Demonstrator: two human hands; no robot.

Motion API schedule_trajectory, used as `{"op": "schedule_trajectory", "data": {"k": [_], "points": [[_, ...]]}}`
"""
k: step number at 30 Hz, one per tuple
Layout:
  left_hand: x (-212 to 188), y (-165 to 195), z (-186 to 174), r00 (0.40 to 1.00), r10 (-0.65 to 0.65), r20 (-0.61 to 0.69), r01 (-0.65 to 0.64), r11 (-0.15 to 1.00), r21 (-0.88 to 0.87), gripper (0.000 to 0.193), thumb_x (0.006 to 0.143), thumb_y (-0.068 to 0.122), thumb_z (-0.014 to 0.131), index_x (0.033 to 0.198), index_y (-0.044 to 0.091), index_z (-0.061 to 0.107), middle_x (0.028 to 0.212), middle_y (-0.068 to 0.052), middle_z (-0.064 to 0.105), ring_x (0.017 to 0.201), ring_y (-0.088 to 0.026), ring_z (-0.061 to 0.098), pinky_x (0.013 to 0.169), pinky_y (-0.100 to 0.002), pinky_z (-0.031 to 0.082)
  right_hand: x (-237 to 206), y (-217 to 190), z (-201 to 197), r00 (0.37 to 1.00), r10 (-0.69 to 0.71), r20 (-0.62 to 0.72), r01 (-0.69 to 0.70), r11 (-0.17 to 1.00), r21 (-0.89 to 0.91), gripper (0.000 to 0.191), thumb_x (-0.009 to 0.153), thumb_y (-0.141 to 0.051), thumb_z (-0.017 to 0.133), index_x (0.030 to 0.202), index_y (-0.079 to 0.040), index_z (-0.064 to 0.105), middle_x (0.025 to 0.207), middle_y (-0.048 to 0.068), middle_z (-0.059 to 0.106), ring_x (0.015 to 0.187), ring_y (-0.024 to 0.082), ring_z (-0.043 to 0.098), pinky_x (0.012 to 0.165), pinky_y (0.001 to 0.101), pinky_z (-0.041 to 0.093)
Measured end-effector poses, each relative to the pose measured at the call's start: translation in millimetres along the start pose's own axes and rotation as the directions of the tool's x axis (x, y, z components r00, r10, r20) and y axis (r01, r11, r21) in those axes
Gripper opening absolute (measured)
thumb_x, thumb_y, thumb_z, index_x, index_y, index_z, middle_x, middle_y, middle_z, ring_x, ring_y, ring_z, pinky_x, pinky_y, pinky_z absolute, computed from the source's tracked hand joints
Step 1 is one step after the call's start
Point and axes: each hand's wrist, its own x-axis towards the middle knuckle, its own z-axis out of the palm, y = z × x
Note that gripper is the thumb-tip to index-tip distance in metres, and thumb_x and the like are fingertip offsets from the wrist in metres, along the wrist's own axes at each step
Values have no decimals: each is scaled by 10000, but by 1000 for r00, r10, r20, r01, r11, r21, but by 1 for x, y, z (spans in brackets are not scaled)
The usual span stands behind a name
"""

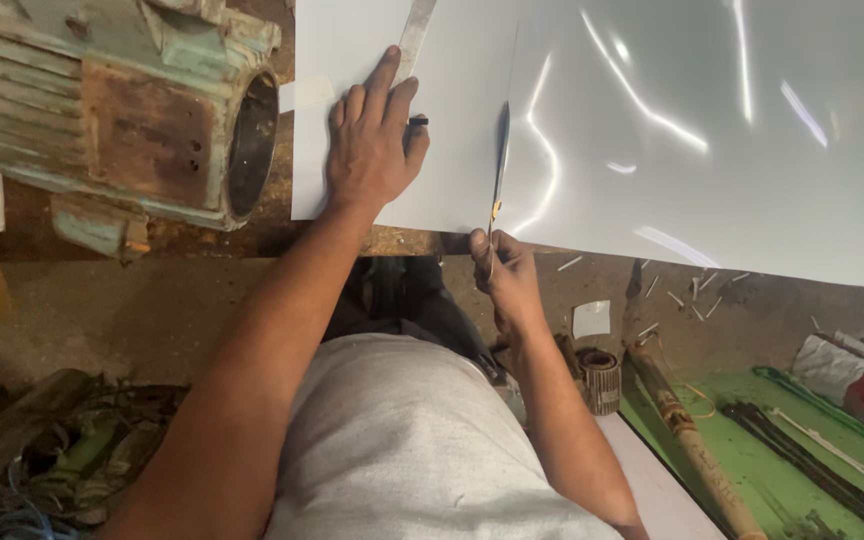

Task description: The person lays a white sheet on a cluttered workbench, positions a steel ruler on it, and draws straight lines with a pen along the ruler. They then cut the sheet with scissors and continue measuring and marking additional lines across the sheet.

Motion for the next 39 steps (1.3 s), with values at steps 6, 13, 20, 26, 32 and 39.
{"op": "schedule_trajectory", "data": {"k": [6,13,20,26,32,39], "points": [[-1,-1,0,1000,-11,14,12,999,-30,563,927,294,703,1429,69,583,1638,-115,344,1176,-294,508,1062,-509,410,13,-11,-1,1000,18,-7,-18,1000,-7,441,907,-505,755,760,-135,564,643,-80,451,546,51,392,496,245,287],[3,0,-3,1000,-8,21,9,1000,-20,575,910,313,710,1416,71,585,1626,-125,339,1176,-307,511,1054,-524,406,14,-15,3,1000,0,-2,0,999,-39,512,886,-557,772,750,-128,529,606,-77,412,520,56,354,479,247,257],[4,2,-8,999,-28,41,29,999,-28,589,903,315,708,1423,71,584,1637,-118,340,1198,-300,506,1070,-518,401,30,-35,5,998,49,-27,-50,998,-40,514,838,-603,744,788,-105,625,573,-70,432,467,59,370,440,244,237],[5,2,-11,999,-27,30,28,998,-56,598,899,323,713,1425,68,586,1636,-123,347,1187,-313,504,1058,-524,396,29,-35,11,1000,21,-22,-23,997,-70,567,864,-602,764,789,-73,576,602,-77,422,476,41,343,424,244,228],[6,4,-15,999,-33,20,35,997,-65,572,902,308,714,1410,72,599,1645,-121,357,1189,-323,505,1049,-527,399,45,-47,8,997,11,-80,-21,992,-124,517,860,-584,743,806,-76,664,577,-57,456,460,52,387,429,234,265],[8,4,-19,999,-32,2,32,996,-77,564,877,311,724,1384,88,613,1632,-108,380,1186,-322,511,1029,-515,409,50,-56,13,999,17,-45,-22,993,-114,601,836,-621,772,789,-58,566,569,-27,440,431,84,376,401,271,250]]}}
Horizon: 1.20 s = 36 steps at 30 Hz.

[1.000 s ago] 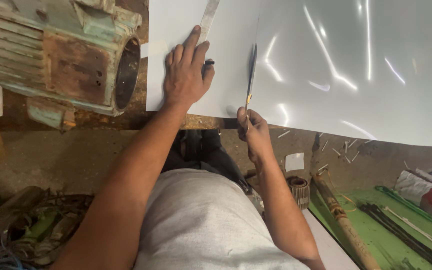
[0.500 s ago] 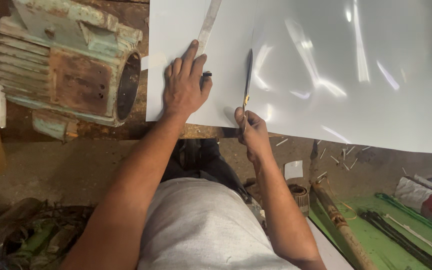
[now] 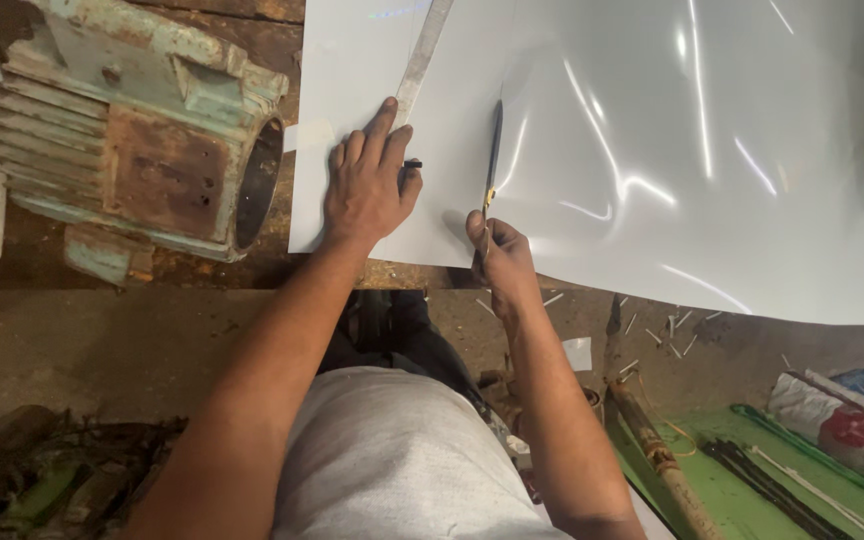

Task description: The person lays a white sheet on a cluttered workbench, positions a steel ruler on it, and draws straight lines with a pen along the ruler. They then cut the sheet with scissors and continue measuring and marking additional lines across the sheet.

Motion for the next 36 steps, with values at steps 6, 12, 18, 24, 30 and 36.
{"op": "schedule_trajectory", "data": {"k": [6,12,18,24,30,36], "points": [[-2,-4,2,999,34,-30,-33,999,20,563,876,314,728,1370,71,613,1624,-123,389,1176,-319,511,1029,-512,410,15,-15,1,998,1,-59,-5,998,-64,556,845,-610,734,839,-56,681,604,-56,521,478,53,439,444,233,326],[1,-6,1,999,30,-27,-30,999,24,564,876,324,724,1368,71,614,1618,-122,386,1191,-320,506,1026,-512,408,20,-18,8,998,-42,-48,35,990,-139,604,840,-620,748,859,-22,661,615,-43,491,482,68,409,439,251,316],[1,-6,0,1000,11,0,-11,1000,9,555,884,309,714,1375,72,614,1626,-123,387,1177,-312,506,1019,-506,411,41,-32,6,999,-27,-30,24,996,-90,603,830,-630,745,931,-37,699,634,-60,506,513,51,462,472,228,368],[4,-6,2,1000,-2,19,2,1000,15,556,875,324,717,1365,82,617,1616,-112,387,1167,-310,507,1019,-520,409,47,-31,9,999,-52,-1,52,997,-56,603,829,-612,782,829,-47,572,620,-43,430,483,72,389,444,249,296],[3,-8,3,1000,6,-7,-5,999,34,561,859,327,725,1357,89,624,1609,-106,398,1175,-302,511,1021,-523,407,62,-42,8,998,-56,7,57,998,-23,569,812,-625,767,826,-77,616,627,-60,456,488,56,393,442,240,293],[3,-9,2,1000,6,-11,-6,1000,16,555,870,328,716,1363,91,625,1613,-106,403,1168,-298,511,1017,-506,413,65,-47,13,996,-88,10,88,995,-47,621,820,-643,783,791,-73,537,622,-56,415,487,66,360,439,252,275]]}}
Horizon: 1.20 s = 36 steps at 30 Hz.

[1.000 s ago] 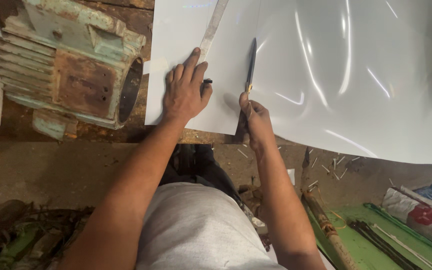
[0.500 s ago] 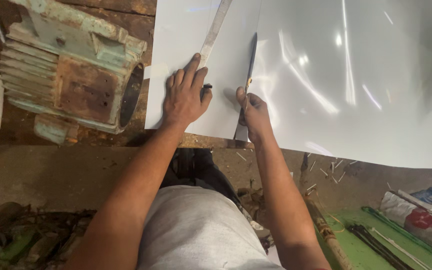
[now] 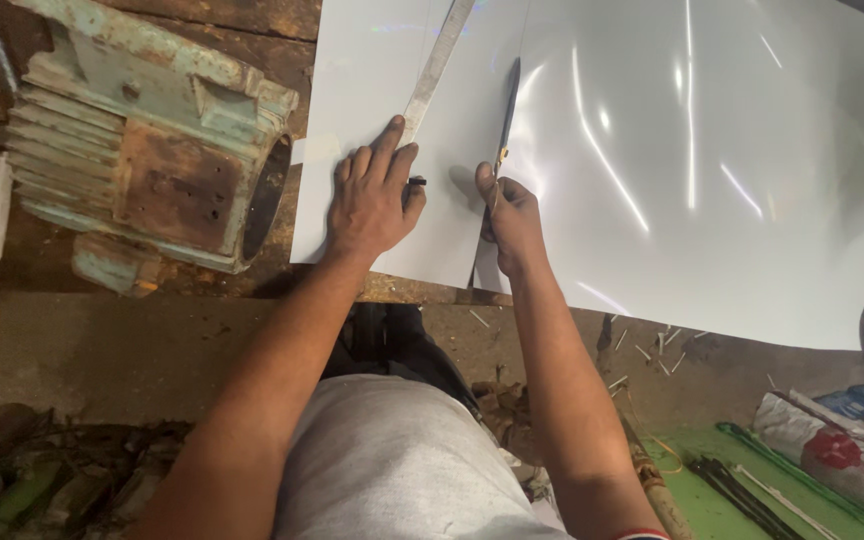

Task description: The person lays a white sheet on a cluttered workbench, positions a steel ruler on it, and draws straight lines with a pen along the ruler. They then cut the sheet with scissors and continue measuring and marking additional lines across the sheet.

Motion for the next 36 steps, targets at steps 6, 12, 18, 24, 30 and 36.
{"op": "schedule_trajectory", "data": {"k": [6,12,18,24,30,36], "points": [[1,2,-4,1000,4,-8,-4,1000,9,552,869,329,710,1359,87,629,1610,-104,410,1154,-299,516,1013,-503,415,16,-16,-1,1000,5,3,-5,1000,2,567,811,-659,746,791,-111,603,611,-69,435,482,51,369,439,250,278],[1,0,-3,1000,-11,7,11,1000,-17,546,870,326,705,1355,84,636,1612,-109,411,1148,-299,516,1005,-504,413,21,-16,1,1000,-14,-1,14,999,-34,625,810,-682,768,771,-116,505,623,-67,392,486,55,341,436,248,266],[2,-1,-1,1000,0,-18,0,1000,21,531,866,325,699,1343,100,641,1605,-91,415,1147,-293,521,1024,-500,415,33,-32,5,1000,-2,-4,2,1000,-9,634,793,-703,725,824,-80,612,618,-54,478,478,51,421,431,233,318],[2,-1,-3,1000,-20,15,20,1000,-21,530,872,321,690,1347,90,645,1614,-100,417,1136,-300,525,1004,-491,419,37,-37,7,1000,-20,-5,19,999,-49,709,781,-701,761,901,-16,625,639,-36,482,488,59,422,435,239,321],[2,-3,-3,999,11,-31,-10,1000,23,508,877,323,688,1333,101,654,1604,-86,433,1138,-293,527,1015,-492,424,52,-46,6,1000,-21,-21,20,999,-36,725,743,-722,731,906,-18,669,649,-33,573,506,54,533,451,229,432],[4,-3,-2,1000,-22,19,22,999,-24,515,871,317,682,1332,86,661,1608,-96,434,1123,-305,526,995,-499,430,59,-48,6,998,-58,3,58,997,-53,766,786,-729,764,916,8,603,665,-11,486,502,75,429,438,249,329]]}}
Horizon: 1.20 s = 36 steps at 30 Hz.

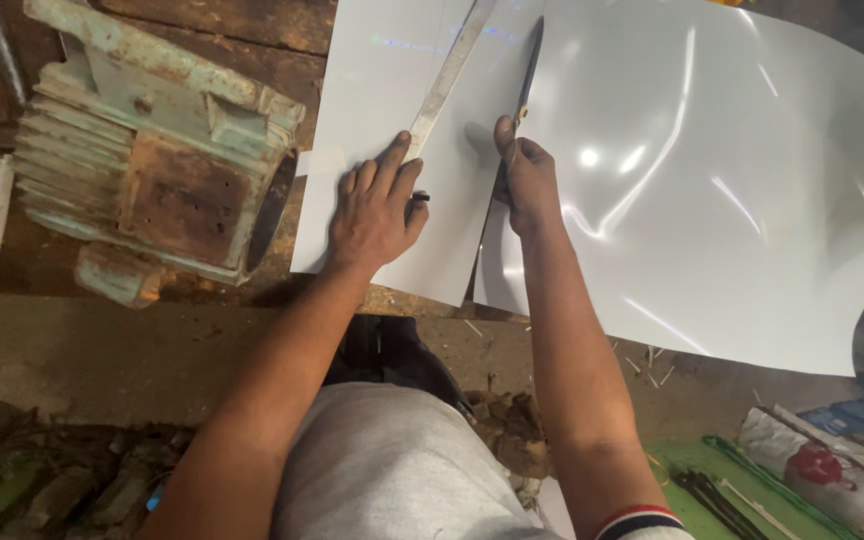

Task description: The person lays a white sheet on a cluttered workbench, positions a steel ruler on it, and draws straight lines with a pen along the ruler. They then cut the sheet with scissors and continue measuring and marking additional lines across the sheet.

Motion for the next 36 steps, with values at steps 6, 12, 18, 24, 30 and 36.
{"op": "schedule_trajectory", "data": {"k": [6,12,18,24,30,36], "points": [[-2,-4,2,997,34,-63,-33,999,15,500,882,322,679,1328,97,666,1605,-86,438,1170,-298,533,1033,-508,428,11,-15,4,1000,24,9,-24,1000,3,751,763,-727,714,921,6,660,671,-8,593,503,70,543,447,235,444],[1,-4,3,999,31,-23,-30,999,38,521,881,335,671,1341,92,663,1596,-91,439,1154,-293,529,1026,-507,419,19,-16,1,1000,-13,9,13,1000,-24,739,794,-710,751,936,6,634,674,-8,533,513,71,494,464,243,411],[0,-3,1,1000,23,-17,-22,999,37,513,899,339,666,1351,95,663,1616,-82,428,1154,-282,529,1029,-492,421,37,-21,-2,1000,-9,4,9,1000,16,692,777,-711,743,854,-37,609,649,-13,536,492,78,501,443,254,422],[3,-1,1,999,29,-15,-28,999,44,523,885,342,668,1345,93,668,1611,-80,419,1138,-289,527,1023,-491,423,44,-27,-1,1000,-8,-4,8,1000,4,670,793,-687,767,871,-38,617,649,-9,538,488,80,489,428,244,370],[3,-2,0,1000,25,-4,-25,999,38,517,903,350,663,1354,97,663,1617,-80,412,1152,-281,521,1046,-492,412,58,-40,0,1000,-1,16,0,998,57,663,776,-679,751,878,-31,655,655,-9,589,483,79,527,425,246,404],[4,-2,-1,1000,12,17,-12,1000,26,534,894,350,664,1363,96,650,1623,-86,406,1175,-292,520,1038,-495,410,71,-38,-5,999,-38,29,37,999,16,670,793,-681,783,883,-38,616,652,-18,512,491,80,466,435,259,374]]}}
